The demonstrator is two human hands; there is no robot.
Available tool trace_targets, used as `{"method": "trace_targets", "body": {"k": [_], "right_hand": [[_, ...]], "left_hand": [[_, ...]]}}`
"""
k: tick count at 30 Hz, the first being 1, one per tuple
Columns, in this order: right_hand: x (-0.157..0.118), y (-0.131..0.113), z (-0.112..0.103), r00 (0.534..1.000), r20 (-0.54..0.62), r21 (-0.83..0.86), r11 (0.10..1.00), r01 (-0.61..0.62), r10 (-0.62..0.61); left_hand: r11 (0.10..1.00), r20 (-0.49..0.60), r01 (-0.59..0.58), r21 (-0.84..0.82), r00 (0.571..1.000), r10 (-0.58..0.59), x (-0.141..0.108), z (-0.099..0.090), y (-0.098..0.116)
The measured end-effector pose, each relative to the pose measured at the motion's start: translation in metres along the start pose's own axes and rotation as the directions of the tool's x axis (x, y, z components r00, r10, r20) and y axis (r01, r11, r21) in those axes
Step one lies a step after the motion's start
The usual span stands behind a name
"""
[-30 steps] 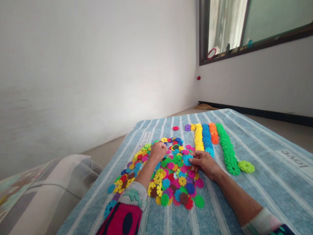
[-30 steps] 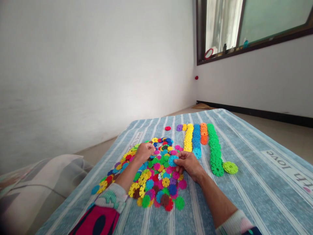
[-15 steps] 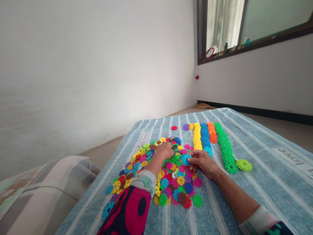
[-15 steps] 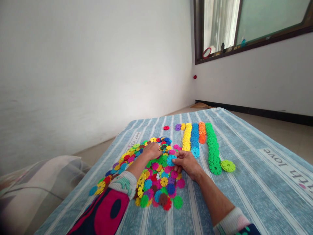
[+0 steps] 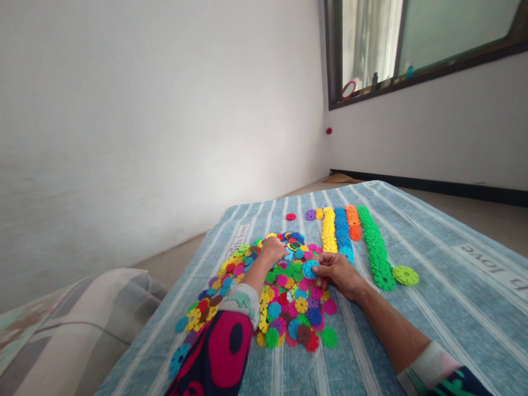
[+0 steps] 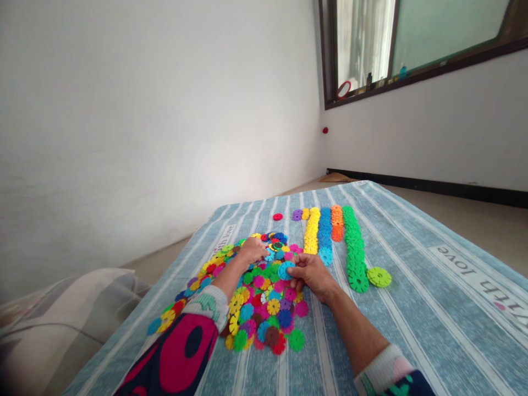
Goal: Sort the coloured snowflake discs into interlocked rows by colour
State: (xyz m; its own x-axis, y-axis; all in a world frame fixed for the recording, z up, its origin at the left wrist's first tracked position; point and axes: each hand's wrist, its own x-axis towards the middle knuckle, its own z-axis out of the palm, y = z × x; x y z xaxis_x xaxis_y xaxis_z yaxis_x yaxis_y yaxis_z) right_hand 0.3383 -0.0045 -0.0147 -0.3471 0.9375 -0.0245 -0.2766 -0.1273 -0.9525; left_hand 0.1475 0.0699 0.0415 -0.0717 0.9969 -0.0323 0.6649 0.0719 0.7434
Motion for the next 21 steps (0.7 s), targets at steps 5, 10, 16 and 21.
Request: {"method": "trace_targets", "body": {"k": [5, 10, 16, 21], "right_hand": [[0.001, 0.0, 0.0, 1.0, 0.005, 0.005, 1.0, 0.001, -0.001], [0.002, 0.0, 0.001, 1.0, -0.002, -0.011, 1.0, 0.011, -0.011], [0.0, -0.003, 0.003, 1.0, 0.012, -0.084, 0.996, 0.018, -0.017], [-0.001, -0.007, 0.005, 0.999, 0.019, -0.174, 0.984, 0.03, -0.028]], "left_hand": [[0.995, -0.035, 0.059, -0.084, 0.997, -0.062, -0.028, -0.017, -0.005], [0.969, 0.041, -0.02, -0.246, 0.999, 0.031, -0.063, -0.007, -0.001], [0.924, 0.112, -0.051, -0.38, 0.989, 0.101, -0.083, 0.019, -0.003], [0.901, 0.125, -0.052, -0.432, 0.985, 0.117, -0.087, 0.024, -0.004]]}}
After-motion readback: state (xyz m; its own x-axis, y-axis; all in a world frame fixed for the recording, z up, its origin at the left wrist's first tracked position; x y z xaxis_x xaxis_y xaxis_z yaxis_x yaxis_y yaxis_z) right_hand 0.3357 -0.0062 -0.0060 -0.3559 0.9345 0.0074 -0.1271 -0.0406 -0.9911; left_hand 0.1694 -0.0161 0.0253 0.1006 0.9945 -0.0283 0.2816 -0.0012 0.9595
